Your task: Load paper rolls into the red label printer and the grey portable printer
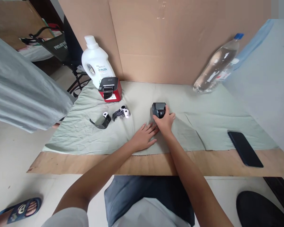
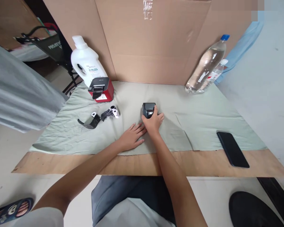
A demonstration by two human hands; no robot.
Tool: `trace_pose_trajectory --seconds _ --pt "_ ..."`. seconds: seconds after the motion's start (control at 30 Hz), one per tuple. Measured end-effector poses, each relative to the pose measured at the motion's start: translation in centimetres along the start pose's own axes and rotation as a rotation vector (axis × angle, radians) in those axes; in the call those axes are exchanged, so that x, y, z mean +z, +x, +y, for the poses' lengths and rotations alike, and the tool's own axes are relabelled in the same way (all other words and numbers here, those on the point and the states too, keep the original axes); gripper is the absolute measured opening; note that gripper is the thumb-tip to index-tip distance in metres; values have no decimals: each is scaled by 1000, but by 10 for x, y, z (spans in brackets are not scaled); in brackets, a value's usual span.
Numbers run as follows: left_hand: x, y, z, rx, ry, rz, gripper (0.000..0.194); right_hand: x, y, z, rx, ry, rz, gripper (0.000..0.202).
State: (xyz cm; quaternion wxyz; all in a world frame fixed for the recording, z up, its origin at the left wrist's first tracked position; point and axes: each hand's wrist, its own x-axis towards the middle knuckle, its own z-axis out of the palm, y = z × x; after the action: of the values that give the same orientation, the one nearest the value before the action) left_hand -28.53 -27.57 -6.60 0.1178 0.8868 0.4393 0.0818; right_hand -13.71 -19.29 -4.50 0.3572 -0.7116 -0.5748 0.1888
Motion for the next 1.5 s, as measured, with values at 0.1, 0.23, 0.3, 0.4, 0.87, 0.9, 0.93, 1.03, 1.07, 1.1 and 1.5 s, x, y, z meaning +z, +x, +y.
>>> trace_pose_trajectory --seconds 0.1,0.23,0.3,0.4,0.87,0.9,0.93,1.03,1.07,1.1,1.5 --pt "-1 -1 0 3 -10 2 64 -1 -4 1 18 -35 51 88" --pt "-2 -1 1 -8 -15 4 64 -6 -3 6 9 -76 17 93" --pt "-3 -1 1 -8 -16 -1 64 -10 -3 7 1 -86 -26 94" --pt "-3 0 1 -8 -20 -13 64 -17 -6 7 -59 -121 -49 87" --pt "-30 57 -44 -363 -349 276 48 -36 35 50 -48 362 -139 58" --pt "-31 68 -49 -355 -368 247 51 -35 34 52 -43 415 -164 55" --pt "-30 77 -53 -336 -390 225 53 -35 32 53 -36 464 -193 53" --pt "-23 92 -56 -299 -436 224 54 -35 28 55 -19 552 -224 51" --pt "-20 92 -55 -297 -440 235 55 -34 27 55 -17 555 -208 51" --pt "-17 92 -54 -296 -442 247 56 -34 26 55 -16 552 -189 51" --pt "-2 72 -43 -328 -450 294 54 -29 30 60 -57 386 -102 46"
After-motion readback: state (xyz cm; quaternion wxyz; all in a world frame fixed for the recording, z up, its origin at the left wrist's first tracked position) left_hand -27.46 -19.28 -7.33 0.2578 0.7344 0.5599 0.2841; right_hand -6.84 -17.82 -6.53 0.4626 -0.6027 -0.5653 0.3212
